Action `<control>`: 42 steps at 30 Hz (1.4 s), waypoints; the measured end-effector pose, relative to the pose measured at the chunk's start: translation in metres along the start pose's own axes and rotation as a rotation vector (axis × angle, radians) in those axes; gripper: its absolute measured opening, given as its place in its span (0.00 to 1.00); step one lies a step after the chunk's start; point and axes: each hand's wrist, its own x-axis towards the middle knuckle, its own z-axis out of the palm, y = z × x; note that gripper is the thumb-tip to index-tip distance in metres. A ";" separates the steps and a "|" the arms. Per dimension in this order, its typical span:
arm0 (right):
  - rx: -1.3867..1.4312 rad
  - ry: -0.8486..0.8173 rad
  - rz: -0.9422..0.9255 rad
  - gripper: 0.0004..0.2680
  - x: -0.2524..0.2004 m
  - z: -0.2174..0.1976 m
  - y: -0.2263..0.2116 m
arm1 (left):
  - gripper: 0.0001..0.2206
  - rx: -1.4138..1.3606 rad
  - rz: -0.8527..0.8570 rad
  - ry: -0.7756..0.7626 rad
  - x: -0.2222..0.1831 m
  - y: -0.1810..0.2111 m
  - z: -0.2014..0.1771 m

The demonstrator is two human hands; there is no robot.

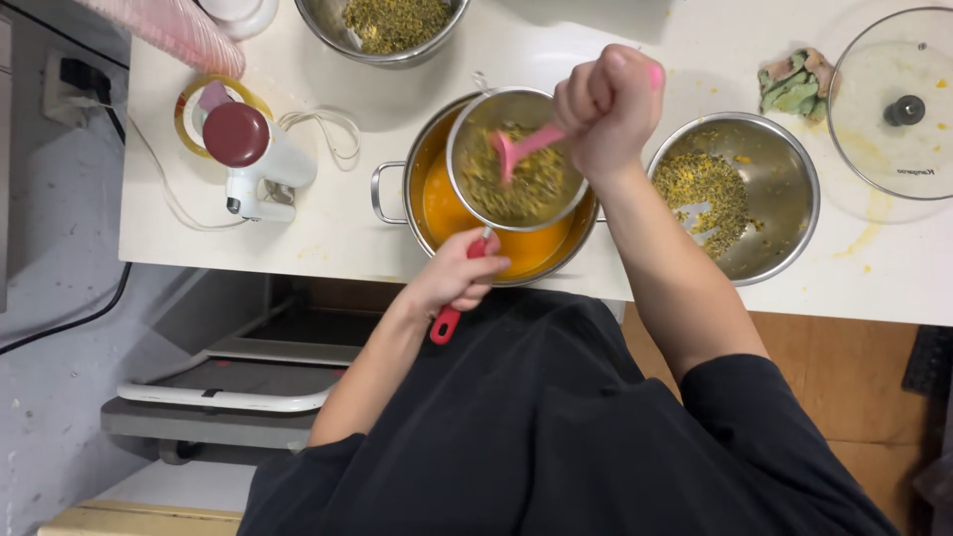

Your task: Straining passion fruit pulp and seeds to collect the juice in a pot.

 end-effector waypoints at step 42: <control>-0.066 -0.027 -0.046 0.16 0.011 -0.002 -0.002 | 0.11 -0.041 -0.030 0.024 0.012 0.008 0.008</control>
